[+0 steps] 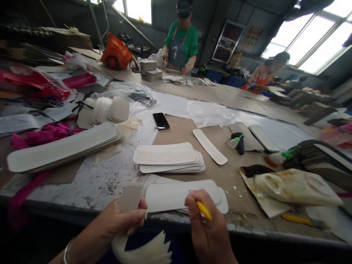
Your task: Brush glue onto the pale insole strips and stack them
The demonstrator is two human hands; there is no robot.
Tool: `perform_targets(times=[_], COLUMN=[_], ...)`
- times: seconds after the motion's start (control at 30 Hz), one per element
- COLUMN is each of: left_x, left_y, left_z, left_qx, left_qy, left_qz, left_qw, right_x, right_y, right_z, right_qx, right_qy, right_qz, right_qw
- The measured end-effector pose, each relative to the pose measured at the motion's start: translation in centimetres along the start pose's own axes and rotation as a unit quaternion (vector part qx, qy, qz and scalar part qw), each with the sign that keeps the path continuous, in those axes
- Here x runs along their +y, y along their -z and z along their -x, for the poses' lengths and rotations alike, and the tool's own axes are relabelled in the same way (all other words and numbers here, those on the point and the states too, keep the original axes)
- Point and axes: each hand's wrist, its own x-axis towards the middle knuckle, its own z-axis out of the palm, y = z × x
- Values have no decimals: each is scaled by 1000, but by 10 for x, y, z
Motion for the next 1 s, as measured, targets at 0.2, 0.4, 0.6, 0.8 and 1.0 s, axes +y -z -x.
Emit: perform_targets(times=[0.2, 0.4, 0.6, 0.8, 1.0], left_x=[0, -5, -21, -19, -37], left_y=[-19, -24, -19, -29, -46], left_z=[8, 11, 5, 0, -10], left_qx=[-57, -45, -29, 42, 118], left_qy=[36, 0, 11, -6, 0], left_qz=[-18, 0, 78, 180, 183], left_qw=[998, 999, 996, 983, 976], right_x=[-14, -15, -5, -5, -3], right_y=[-50, -46, -46, -54, -53], right_z=[-2, 6, 4, 4, 11], right_qx=[-183, -209, -147, -144, -117], right_qy=[-133, -177, -127, -222, -247], right_qz=[-158, -196, -148, -254, -285], right_qw=[961, 942, 970, 930, 919])
